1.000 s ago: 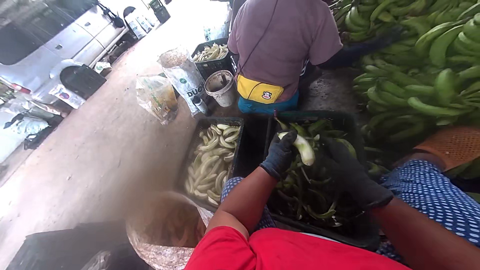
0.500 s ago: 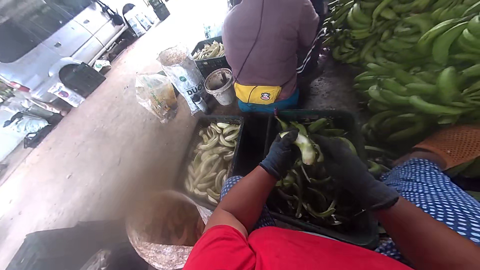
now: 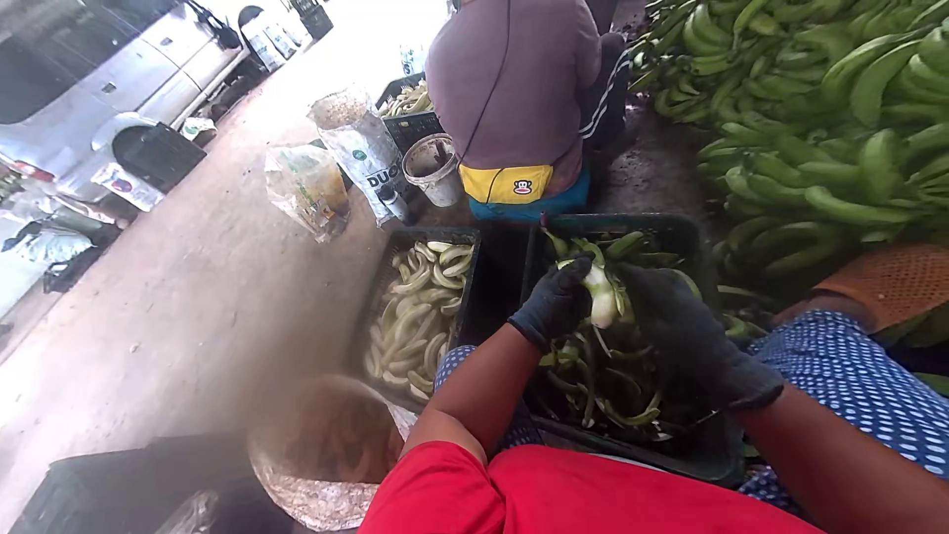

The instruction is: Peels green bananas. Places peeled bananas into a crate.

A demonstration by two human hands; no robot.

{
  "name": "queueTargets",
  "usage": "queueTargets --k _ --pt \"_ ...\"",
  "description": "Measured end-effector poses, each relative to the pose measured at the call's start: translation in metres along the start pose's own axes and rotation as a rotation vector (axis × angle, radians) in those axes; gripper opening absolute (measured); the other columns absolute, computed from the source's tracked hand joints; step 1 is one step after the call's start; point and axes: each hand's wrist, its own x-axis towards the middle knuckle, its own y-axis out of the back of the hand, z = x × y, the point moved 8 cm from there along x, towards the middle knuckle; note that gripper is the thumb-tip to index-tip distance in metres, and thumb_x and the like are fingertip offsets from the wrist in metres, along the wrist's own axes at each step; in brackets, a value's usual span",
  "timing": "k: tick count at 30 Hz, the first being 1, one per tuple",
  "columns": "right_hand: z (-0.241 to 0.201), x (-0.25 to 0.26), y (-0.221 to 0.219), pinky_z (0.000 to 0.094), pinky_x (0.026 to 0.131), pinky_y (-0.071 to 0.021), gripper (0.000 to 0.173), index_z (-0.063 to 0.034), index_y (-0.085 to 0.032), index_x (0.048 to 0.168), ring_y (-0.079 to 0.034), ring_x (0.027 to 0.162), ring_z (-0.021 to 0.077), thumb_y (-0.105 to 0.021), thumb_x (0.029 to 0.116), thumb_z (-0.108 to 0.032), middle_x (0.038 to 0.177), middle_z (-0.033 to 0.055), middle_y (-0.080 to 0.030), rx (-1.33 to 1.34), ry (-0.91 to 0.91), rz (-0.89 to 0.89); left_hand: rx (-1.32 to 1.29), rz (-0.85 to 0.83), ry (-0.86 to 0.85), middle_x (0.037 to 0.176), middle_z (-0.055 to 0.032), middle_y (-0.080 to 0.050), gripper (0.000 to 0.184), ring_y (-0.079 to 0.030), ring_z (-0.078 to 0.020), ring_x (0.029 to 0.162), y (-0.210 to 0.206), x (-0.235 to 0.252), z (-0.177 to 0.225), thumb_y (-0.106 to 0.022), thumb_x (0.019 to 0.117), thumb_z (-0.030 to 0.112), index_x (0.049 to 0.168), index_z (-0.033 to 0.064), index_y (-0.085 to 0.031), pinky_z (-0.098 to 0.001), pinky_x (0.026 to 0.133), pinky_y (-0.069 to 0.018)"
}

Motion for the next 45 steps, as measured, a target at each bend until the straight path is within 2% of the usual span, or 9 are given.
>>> queueTargets --k 3,6,9,13,23,30,35,40,45 --pt "-0.005 0.0 0.001 0.058 0.098 -0.0502 0.054 -0.0284 -0.053 0.15 -0.057 0.123 0.0321 -0.059 0.0965 -0.026 0.134 0.0125 -0.061 -0.028 0.039 0.037 0.038 0.052 0.02 0.104 -0.0075 -0.068 0.052 -0.068 -0.0165 0.091 0.001 -0.003 0.005 -0.043 0.1051 0.057 0.136 0.0166 -0.055 -0.0386 0.082 -0.0586" --pt "-0.006 -0.003 -0.006 0.0599 0.096 -0.0511 0.052 -0.0268 -0.054 0.15 -0.059 0.121 0.0356 -0.06 0.0987 -0.03 0.133 0.0169 -0.06 -0.122 0.051 0.02 0.246 0.199 0.014 0.126 -0.0132 -0.065 0.062 -0.064 -0.0211 0.112 0.018 -0.004 0.001 -0.028 0.1085 0.057 0.142 0.0116 -0.054 -0.045 0.098 -0.0539" --pt "-0.007 -0.002 -0.008 0.0628 0.097 -0.05 0.05 -0.0252 -0.054 0.15 -0.06 0.119 0.0399 -0.058 0.101 -0.032 0.131 0.0205 -0.061 -0.176 0.033 -0.001 0.26 0.306 0.073 0.117 -0.0129 -0.067 0.064 -0.066 -0.0212 0.104 0.023 -0.005 -0.007 -0.025 0.1081 0.059 0.136 0.0115 -0.058 -0.0447 0.091 -0.0556" --pt "-0.001 0.001 0.0 0.0645 0.097 -0.0486 0.049 -0.0221 -0.056 0.149 -0.059 0.119 0.0416 -0.06 0.1006 -0.027 0.129 0.0219 -0.06 -0.192 0.009 0.034 0.263 0.222 0.095 0.109 -0.0126 -0.067 0.052 -0.066 -0.0199 0.095 0.009 -0.007 -0.01 -0.032 0.111 0.047 0.132 0.0084 -0.059 -0.0413 0.086 -0.0569" --pt "0.024 0.01 0.001 0.0629 0.093 -0.052 0.053 -0.0268 -0.057 0.147 -0.061 0.117 0.0366 -0.069 0.0965 -0.018 0.132 0.0172 -0.061 -0.113 -0.124 -0.237 0.601 0.029 0.233 0.121 -0.0171 -0.068 0.044 -0.067 -0.0224 0.107 -0.006 -0.017 -0.004 -0.041 0.111 0.036 0.139 0.0086 -0.061 -0.0451 0.096 -0.0539" --pt "0.041 0.007 -0.013 0.0605 0.101 -0.0488 0.048 -0.023 -0.058 0.146 -0.059 0.123 0.0353 -0.066 0.099 -0.018 0.133 0.0164 -0.063 -0.087 -0.179 -0.338 0.58 -0.018 0.305 0.124 -0.0183 -0.067 0.045 -0.068 -0.022 0.108 -0.006 -0.023 -0.008 -0.046 0.1094 0.032 0.144 0.0049 -0.056 -0.0424 0.096 -0.0555" --pt "0.046 0.0 -0.028 0.0646 0.106 -0.0447 0.043 -0.0154 -0.06 0.142 -0.057 0.129 0.0387 -0.061 0.0999 -0.019 0.137 0.0194 -0.061 -0.021 -0.26 -0.32 0.4 -0.098 0.233 0.118 -0.0162 -0.066 0.046 -0.066 -0.0189 0.101 -0.014 -0.023 -0.016 -0.043 0.1103 0.036 0.138 0.0015 -0.055 -0.0385 0.089 -0.0566" --pt "0.041 0.002 -0.02 0.0654 0.098 -0.0491 0.052 -0.0221 -0.056 0.148 -0.06 0.122 0.0396 -0.064 0.0972 -0.016 0.133 0.0192 -0.062 -0.112 -0.19 -0.292 0.584 -0.163 0.277 0.121 -0.0156 -0.068 0.061 -0.068 -0.021 0.107 -0.018 -0.022 -0.016 -0.077 0.0917 0.026 0.141 0.0025 -0.051 -0.0412 0.097 -0.0569" --pt "0.032 0.008 -0.009 0.0615 0.097 -0.0512 0.055 -0.0271 -0.059 0.146 -0.061 0.119 0.0344 -0.067 0.0948 -0.009 0.13 0.0144 -0.064 -0.098 -0.021 -0.254 0.761 -0.248 0.243 0.115 -0.0151 -0.068 0.059 -0.067 -0.0192 0.102 -0.017 -0.022 -0.009 -0.081 0.0862 0.019 0.137 0.0018 -0.055 -0.0409 0.092 -0.057"
